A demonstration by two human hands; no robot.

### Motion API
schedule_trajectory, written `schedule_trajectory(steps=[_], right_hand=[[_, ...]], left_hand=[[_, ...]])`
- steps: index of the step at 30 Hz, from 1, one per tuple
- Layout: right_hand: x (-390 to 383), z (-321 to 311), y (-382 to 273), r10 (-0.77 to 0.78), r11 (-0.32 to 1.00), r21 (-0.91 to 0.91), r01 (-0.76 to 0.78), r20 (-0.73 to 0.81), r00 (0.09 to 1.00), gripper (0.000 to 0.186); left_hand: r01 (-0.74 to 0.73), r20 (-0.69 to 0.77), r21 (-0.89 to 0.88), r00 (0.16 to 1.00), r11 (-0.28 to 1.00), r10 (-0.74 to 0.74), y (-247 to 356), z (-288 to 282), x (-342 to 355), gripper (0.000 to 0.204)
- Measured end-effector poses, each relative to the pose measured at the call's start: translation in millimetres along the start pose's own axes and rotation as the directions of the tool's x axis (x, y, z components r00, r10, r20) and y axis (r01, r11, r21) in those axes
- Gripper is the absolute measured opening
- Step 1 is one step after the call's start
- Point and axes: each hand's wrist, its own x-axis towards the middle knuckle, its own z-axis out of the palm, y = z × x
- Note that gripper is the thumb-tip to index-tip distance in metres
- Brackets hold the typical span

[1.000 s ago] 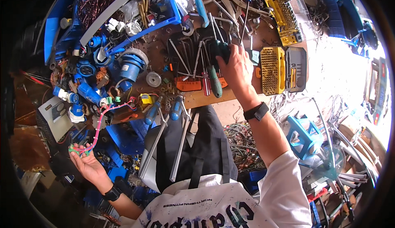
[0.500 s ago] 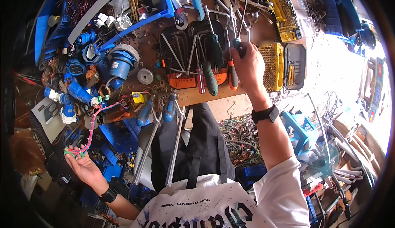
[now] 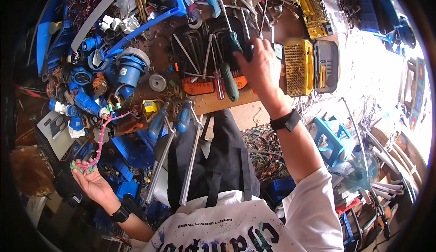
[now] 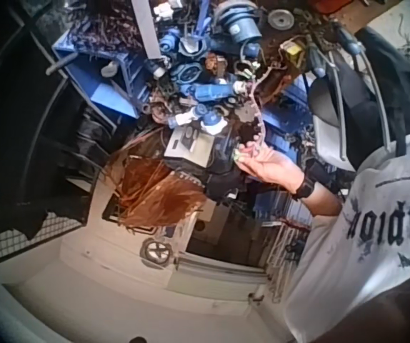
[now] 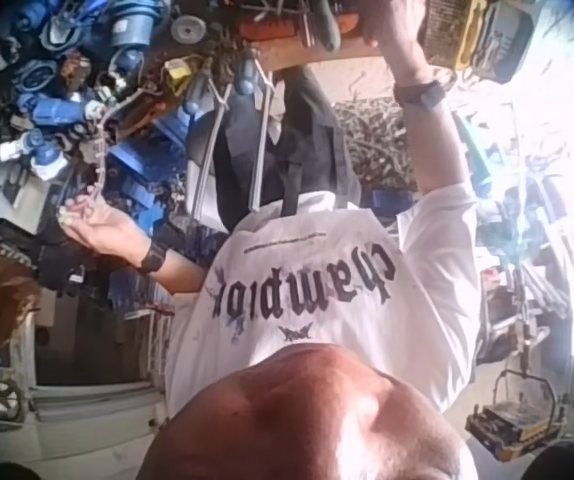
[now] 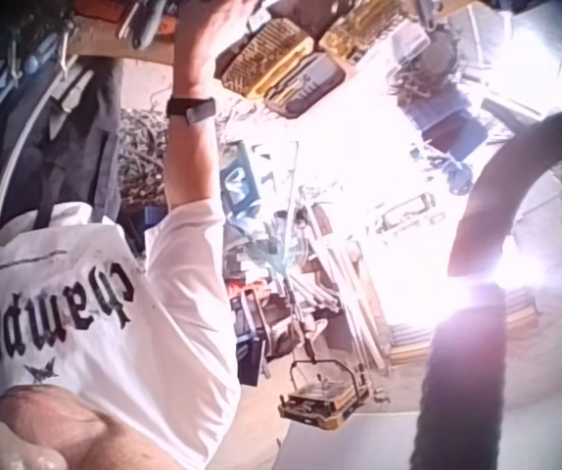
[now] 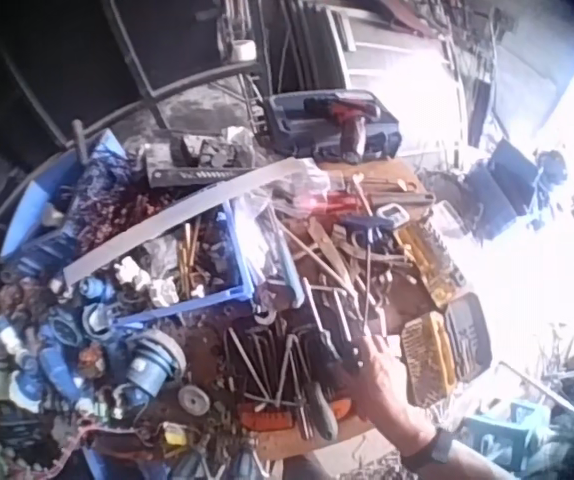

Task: The person uses a screwdriver to open a small green plastic connector and then uses pliers to strip the insulation from attached wires. They continue to manipulate the wires and connector, occasionally switching between tools on a cluttered workbench.

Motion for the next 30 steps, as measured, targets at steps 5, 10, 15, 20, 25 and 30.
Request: schedule_trajectory(steps=[5, 10, 15, 20, 25, 30], right_hand=[[-2, 8, -4, -0.076, 0.98, -0.181, 0.08, 0.03, 0.997, 0.042], [13, -3, 0, 0.073, 0.995, 0.063, -0.08, 0.099, 0.992, 0.036], [33, -39, 10, 0.158, 0.904, 0.338, -0.26, 0.301, 0.94, 0.038], [32, -40, 29, 0.096, 0.9, 0.395, -0.187, 0.238, 0.966, 0.037], [12, -34, 23, 0.177, 0.89, 0.376, -0.257, 0.234, 0.956, 0.037], [-18, -2, 27, 0.118, 0.947, 0.295, -0.128, 0.05, 0.992, 0.032]], left_hand=[[0.009, 0.006, -0.018, 1.0, 1.0, -0.009, -1, 4, 2, 0.034], [-0.003, 0.012, 0.004, 1.0, 1.0, 0.003, 1, 4, 3, 0.034], [-0.009, 0.048, 0.003, 0.999, 1.0, 0.009, -1, -2, 4, 0.035], [-0.009, 0.028, 0.01, 1.0, 1.0, 0.008, -2, 0, 5, 0.035], [-0.005, -0.007, 0.009, 1.0, 1.0, 0.005, -2, 0, 4, 0.036], [0.009, 0.013, -0.016, 1.0, 1.0, -0.008, -2, -3, 5, 0.036]])
